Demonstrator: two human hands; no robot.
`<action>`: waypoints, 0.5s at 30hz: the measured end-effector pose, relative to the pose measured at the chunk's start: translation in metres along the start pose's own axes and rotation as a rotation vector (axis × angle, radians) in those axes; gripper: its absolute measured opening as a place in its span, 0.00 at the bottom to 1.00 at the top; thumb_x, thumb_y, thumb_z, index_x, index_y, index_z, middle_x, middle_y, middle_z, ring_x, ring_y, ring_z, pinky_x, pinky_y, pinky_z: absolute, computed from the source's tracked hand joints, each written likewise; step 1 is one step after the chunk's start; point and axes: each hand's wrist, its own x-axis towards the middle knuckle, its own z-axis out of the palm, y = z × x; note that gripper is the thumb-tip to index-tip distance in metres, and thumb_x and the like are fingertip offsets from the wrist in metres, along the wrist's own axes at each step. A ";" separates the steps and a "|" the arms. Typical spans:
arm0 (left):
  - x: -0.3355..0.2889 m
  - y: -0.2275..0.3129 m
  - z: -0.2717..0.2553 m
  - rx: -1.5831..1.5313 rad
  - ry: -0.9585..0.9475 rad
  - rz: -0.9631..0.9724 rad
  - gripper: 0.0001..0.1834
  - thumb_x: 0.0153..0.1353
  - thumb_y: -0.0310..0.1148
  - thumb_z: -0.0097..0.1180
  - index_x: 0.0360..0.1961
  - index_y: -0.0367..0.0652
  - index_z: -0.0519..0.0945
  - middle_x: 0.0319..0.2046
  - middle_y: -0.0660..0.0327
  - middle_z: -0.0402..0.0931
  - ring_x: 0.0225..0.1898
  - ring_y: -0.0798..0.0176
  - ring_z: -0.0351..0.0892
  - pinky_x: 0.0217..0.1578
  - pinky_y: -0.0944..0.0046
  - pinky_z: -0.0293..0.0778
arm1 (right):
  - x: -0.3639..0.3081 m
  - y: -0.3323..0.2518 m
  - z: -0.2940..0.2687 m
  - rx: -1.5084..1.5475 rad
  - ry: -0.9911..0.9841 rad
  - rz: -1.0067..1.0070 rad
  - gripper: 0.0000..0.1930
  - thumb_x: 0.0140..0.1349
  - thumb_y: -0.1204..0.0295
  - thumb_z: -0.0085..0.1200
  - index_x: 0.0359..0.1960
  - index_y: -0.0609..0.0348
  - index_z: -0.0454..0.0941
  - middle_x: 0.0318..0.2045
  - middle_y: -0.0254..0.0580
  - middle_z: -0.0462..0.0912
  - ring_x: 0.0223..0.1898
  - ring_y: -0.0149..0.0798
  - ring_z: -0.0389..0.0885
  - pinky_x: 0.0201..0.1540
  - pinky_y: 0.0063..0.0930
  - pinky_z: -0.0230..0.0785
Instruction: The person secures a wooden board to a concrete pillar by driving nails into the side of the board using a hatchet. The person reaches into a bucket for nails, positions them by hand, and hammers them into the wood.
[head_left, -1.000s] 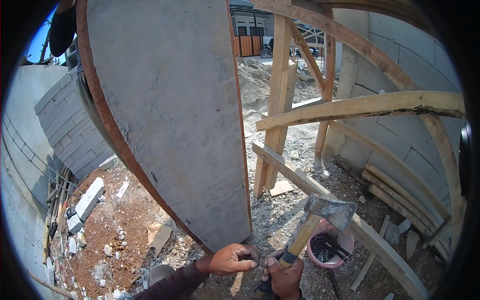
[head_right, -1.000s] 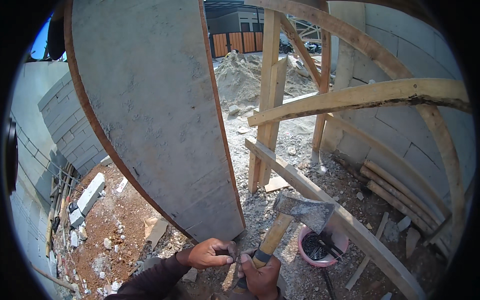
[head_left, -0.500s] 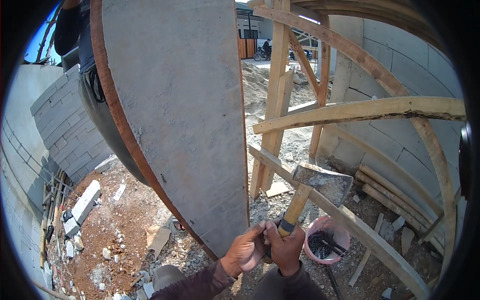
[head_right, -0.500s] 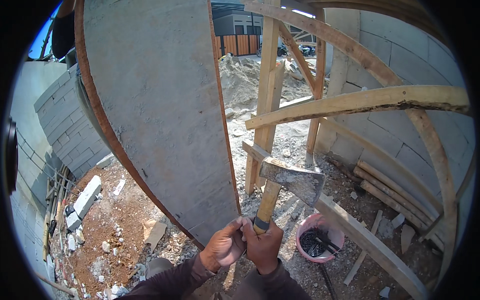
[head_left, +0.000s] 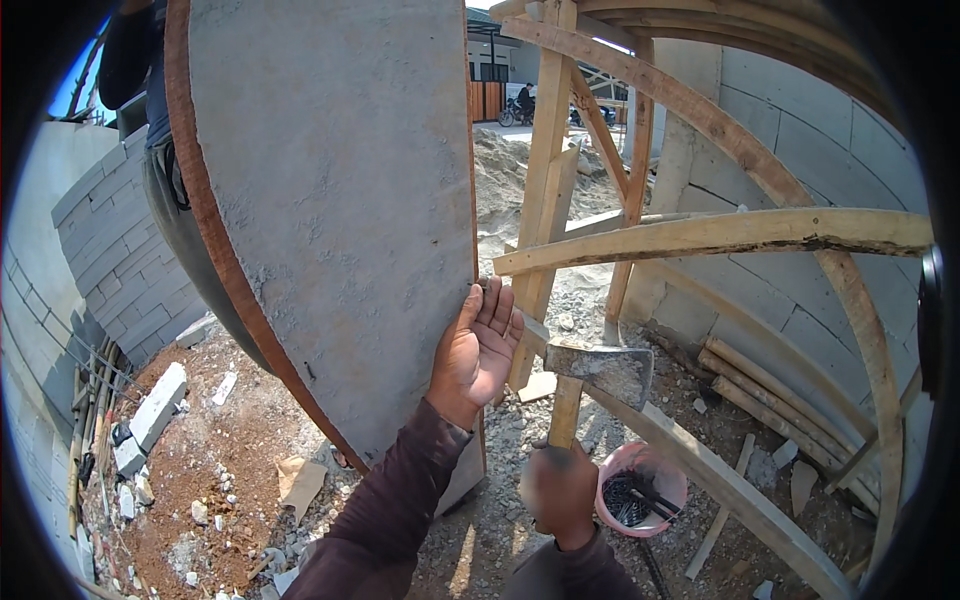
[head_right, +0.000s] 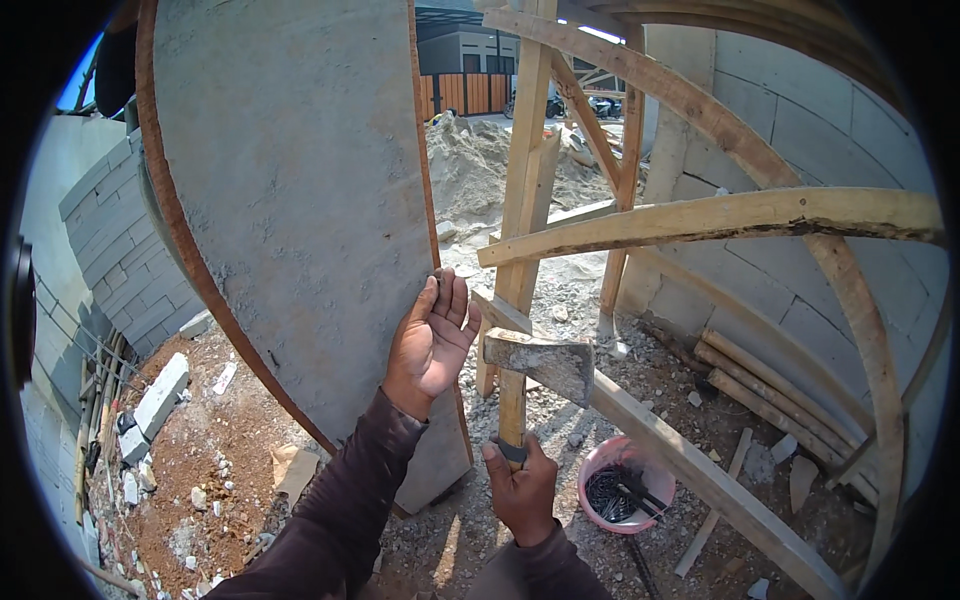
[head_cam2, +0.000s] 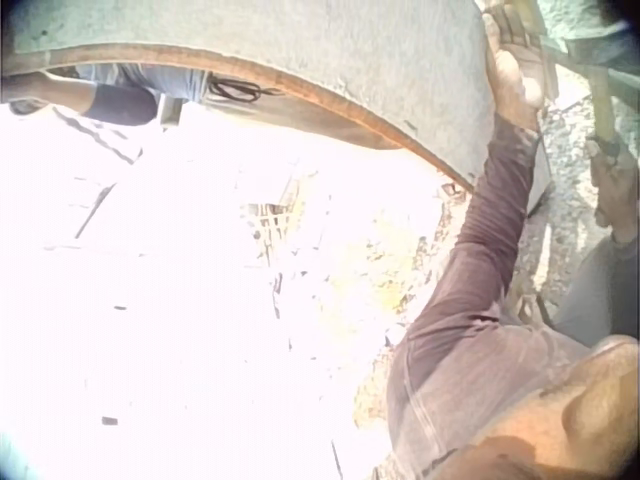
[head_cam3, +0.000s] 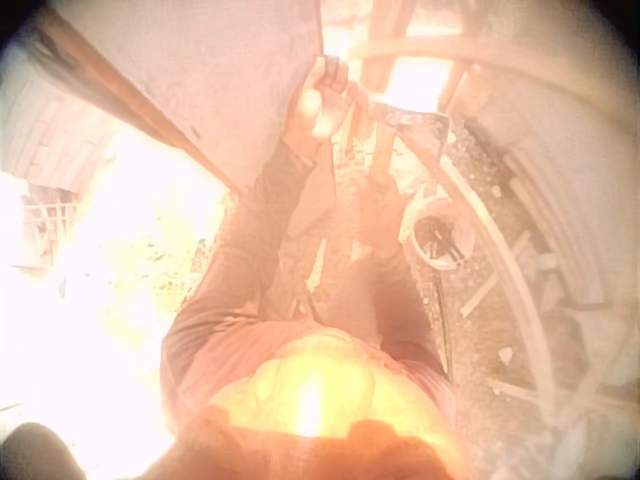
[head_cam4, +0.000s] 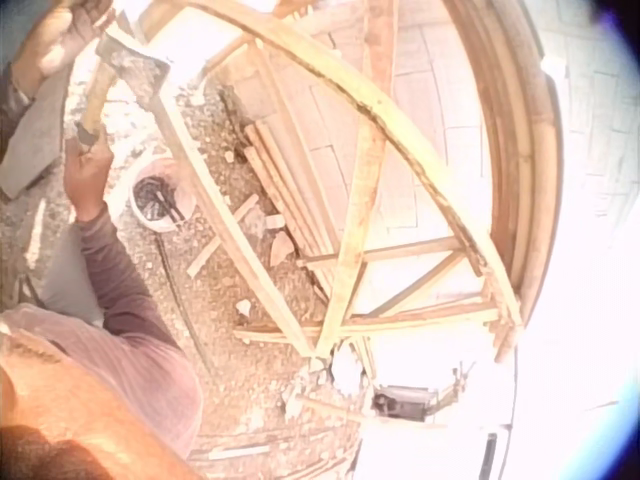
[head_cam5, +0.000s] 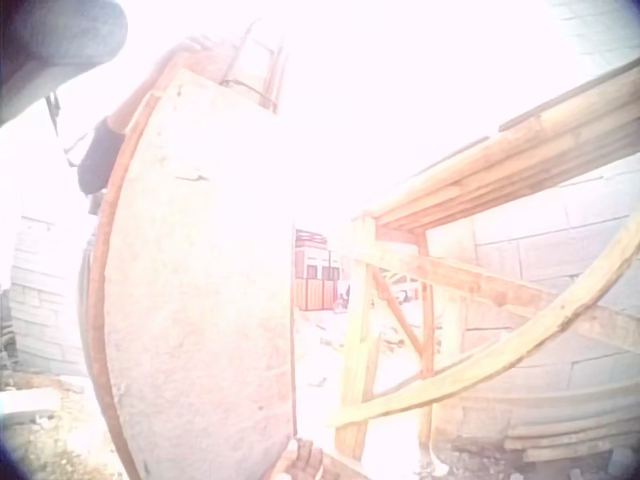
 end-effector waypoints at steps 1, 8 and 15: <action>-0.001 0.000 0.000 0.001 -0.008 -0.008 0.08 0.68 0.36 0.53 0.45 0.49 0.76 0.46 0.69 0.80 0.52 0.66 0.77 0.52 0.56 0.71 | 0.004 0.000 -0.001 -0.037 -0.018 -0.041 0.16 0.64 0.65 0.58 0.40 0.69 0.73 0.21 0.44 0.81 0.23 0.30 0.81 0.26 0.24 0.69; 0.006 0.007 0.004 -0.003 -0.031 -0.040 0.10 0.69 0.40 0.51 0.47 0.51 0.76 0.48 0.71 0.79 0.58 0.65 0.71 0.57 0.52 0.65 | 0.052 -0.020 0.009 -0.001 0.062 -0.298 0.16 0.69 0.63 0.50 0.42 0.68 0.70 0.21 0.40 0.78 0.21 0.27 0.77 0.22 0.22 0.65; 0.008 0.007 -0.001 0.099 -0.079 -0.002 0.10 0.70 0.40 0.50 0.46 0.50 0.76 0.48 0.70 0.79 0.54 0.64 0.73 0.57 0.49 0.65 | 0.080 -0.033 0.027 -0.374 0.006 -0.307 0.16 0.67 0.63 0.52 0.41 0.68 0.69 0.17 0.57 0.74 0.24 0.63 0.78 0.22 0.42 0.67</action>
